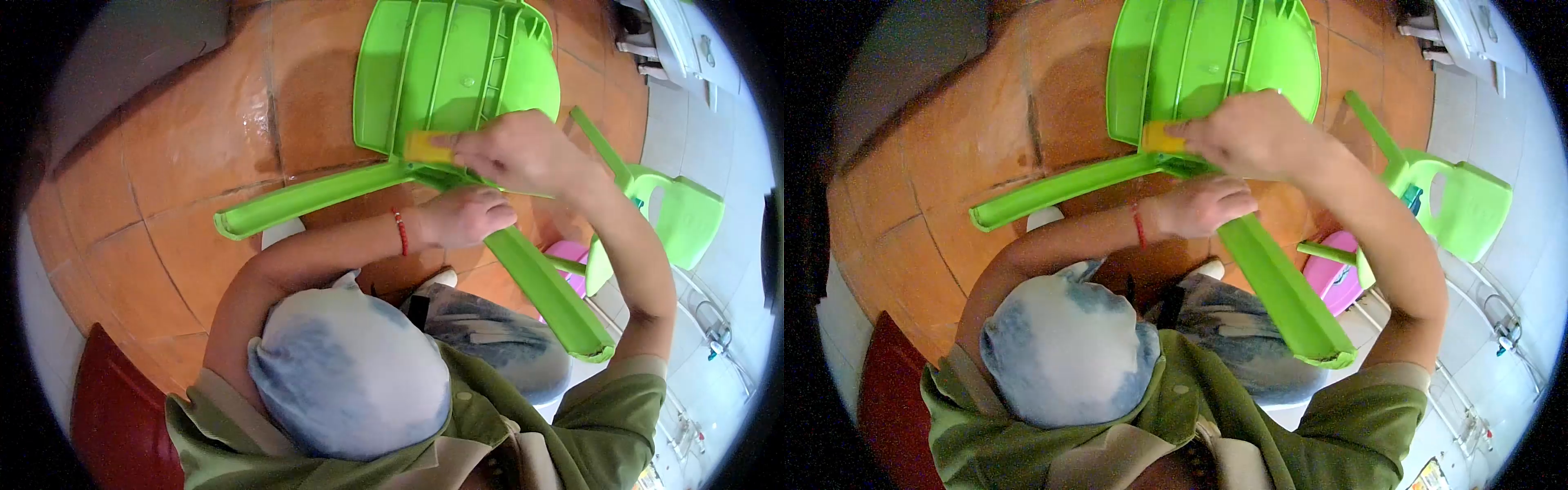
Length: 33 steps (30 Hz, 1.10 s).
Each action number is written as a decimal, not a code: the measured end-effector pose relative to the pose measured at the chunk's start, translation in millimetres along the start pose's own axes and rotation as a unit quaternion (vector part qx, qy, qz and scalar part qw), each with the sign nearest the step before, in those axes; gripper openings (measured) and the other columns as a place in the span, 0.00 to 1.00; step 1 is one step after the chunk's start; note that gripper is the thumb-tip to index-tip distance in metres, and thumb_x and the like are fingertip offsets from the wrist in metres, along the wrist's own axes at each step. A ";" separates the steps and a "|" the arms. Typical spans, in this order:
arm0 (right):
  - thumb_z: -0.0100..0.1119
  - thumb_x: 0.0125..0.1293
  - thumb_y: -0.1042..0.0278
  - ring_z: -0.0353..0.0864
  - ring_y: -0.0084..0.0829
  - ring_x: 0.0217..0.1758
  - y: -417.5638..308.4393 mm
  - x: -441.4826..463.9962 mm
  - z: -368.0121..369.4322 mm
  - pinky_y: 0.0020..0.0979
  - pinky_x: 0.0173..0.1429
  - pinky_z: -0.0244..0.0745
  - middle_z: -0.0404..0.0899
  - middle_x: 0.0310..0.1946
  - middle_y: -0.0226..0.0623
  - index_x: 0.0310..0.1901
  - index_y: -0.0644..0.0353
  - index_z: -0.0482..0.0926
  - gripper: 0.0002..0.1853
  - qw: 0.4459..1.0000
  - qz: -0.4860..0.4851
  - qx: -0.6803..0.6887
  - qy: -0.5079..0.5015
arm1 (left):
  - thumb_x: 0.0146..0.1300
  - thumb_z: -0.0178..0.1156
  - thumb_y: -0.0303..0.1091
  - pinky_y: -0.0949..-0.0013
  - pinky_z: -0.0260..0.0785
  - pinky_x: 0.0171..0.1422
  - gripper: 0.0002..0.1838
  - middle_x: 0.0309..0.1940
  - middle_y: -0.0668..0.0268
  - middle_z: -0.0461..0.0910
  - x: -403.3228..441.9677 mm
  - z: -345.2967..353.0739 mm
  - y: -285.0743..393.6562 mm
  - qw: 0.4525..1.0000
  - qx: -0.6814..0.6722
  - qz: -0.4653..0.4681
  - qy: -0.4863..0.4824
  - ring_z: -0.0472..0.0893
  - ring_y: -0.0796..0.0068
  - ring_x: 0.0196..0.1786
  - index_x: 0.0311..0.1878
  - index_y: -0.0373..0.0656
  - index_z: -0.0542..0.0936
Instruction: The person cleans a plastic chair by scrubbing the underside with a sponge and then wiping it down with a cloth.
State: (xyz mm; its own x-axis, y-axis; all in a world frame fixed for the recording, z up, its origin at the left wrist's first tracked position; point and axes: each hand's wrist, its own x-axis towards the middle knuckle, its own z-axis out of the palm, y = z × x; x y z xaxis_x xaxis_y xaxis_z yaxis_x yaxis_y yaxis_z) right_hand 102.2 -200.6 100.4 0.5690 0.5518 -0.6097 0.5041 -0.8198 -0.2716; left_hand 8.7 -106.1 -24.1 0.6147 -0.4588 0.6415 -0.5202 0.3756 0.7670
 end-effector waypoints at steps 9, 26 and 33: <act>0.52 0.65 0.55 0.81 0.43 0.29 0.7 -48.3 2.5 0.41 0.31 0.75 0.80 0.26 0.43 0.52 0.39 0.81 0.15 0.990 0.141 -0.011 -0.003 | 0.55 0.57 0.28 0.58 0.72 0.41 0.05 0.28 0.58 0.74 5.9 -10.1 4.7 0.999 -0.003 -0.028 -0.039 0.78 0.56 0.35 0.32 0.40 0.71; 0.55 0.65 0.58 0.80 0.51 0.43 -82.4 -217.4 302.5 0.45 0.46 0.75 0.80 0.42 0.50 0.63 0.55 0.68 0.25 0.740 0.547 0.326 0.217 | 0.56 0.62 0.24 0.64 0.69 0.53 0.15 0.41 0.57 0.76 11.1 -39.6 20.0 0.962 0.025 -0.195 -0.188 0.77 0.59 0.46 0.47 0.40 0.74; 0.51 0.66 0.63 0.78 0.50 0.48 -84.0 -202.8 416.3 0.43 0.49 0.75 0.77 0.46 0.48 0.65 0.51 0.65 0.25 0.710 0.542 0.308 0.328 | 0.67 0.52 0.22 0.69 0.65 0.55 0.04 0.42 0.60 0.74 36.8 -23.3 37.8 0.946 0.052 -0.210 -0.241 0.74 0.67 0.47 0.43 0.35 0.73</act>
State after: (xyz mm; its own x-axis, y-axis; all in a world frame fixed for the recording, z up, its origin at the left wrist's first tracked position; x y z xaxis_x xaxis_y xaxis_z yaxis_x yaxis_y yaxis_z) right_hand -326.0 -307.2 -63.1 0.6874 -0.6678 -0.2856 -0.7258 -0.6171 -0.3040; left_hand 25.5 -90.1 28.7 0.4511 -0.8734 0.1834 -0.3613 0.0092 0.9324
